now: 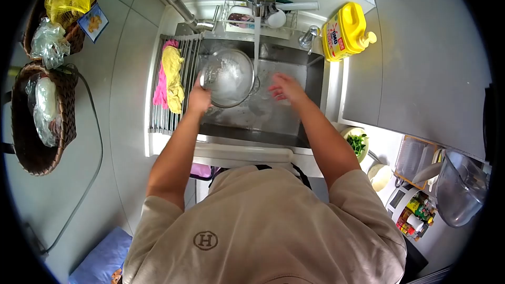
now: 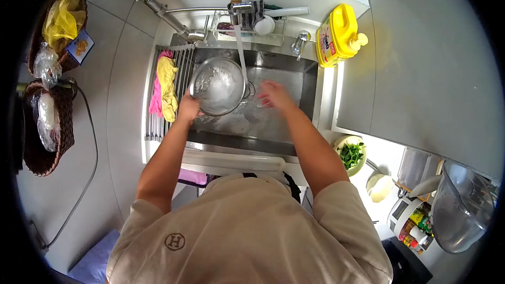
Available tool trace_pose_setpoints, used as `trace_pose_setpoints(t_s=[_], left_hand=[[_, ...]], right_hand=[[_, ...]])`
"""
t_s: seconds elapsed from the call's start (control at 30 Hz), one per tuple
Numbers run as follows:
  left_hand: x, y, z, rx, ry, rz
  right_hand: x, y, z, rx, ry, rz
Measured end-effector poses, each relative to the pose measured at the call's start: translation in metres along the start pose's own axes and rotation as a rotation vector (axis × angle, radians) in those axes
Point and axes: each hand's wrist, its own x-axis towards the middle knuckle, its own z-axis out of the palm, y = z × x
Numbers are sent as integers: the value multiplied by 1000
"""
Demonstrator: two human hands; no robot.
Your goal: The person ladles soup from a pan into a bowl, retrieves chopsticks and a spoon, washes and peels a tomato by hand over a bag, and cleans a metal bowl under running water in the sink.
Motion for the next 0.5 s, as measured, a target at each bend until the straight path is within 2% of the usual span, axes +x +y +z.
trace_pose_setpoints(t_s=[0.03, 0.07, 0.1, 0.13, 0.23, 0.33, 0.43, 0.5], left_hand=[[0, 0, 4, 285, 68, 111], [20, -39, 33, 326, 343, 634], [4, -14, 45, 394, 254, 430], [-2, -4, 60, 420, 174, 400], [-18, 17, 90, 581, 76, 690], [-26, 27, 99, 603, 72, 777], [-29, 41, 90, 376, 34, 531], [-5, 14, 94, 170, 52, 549]], right_hand=[[4, 5, -10, 4, 61, -6], [8, 10, -15, -62, 166, -75], [10, 15, -19, -129, 271, -143], [11, 18, -22, -195, 377, -211], [0, 15, -26, -370, 530, -382], [-13, 11, -28, -264, 424, -442], [-13, 22, -32, -383, 249, -489], [-16, 24, -26, -444, 201, -522]])
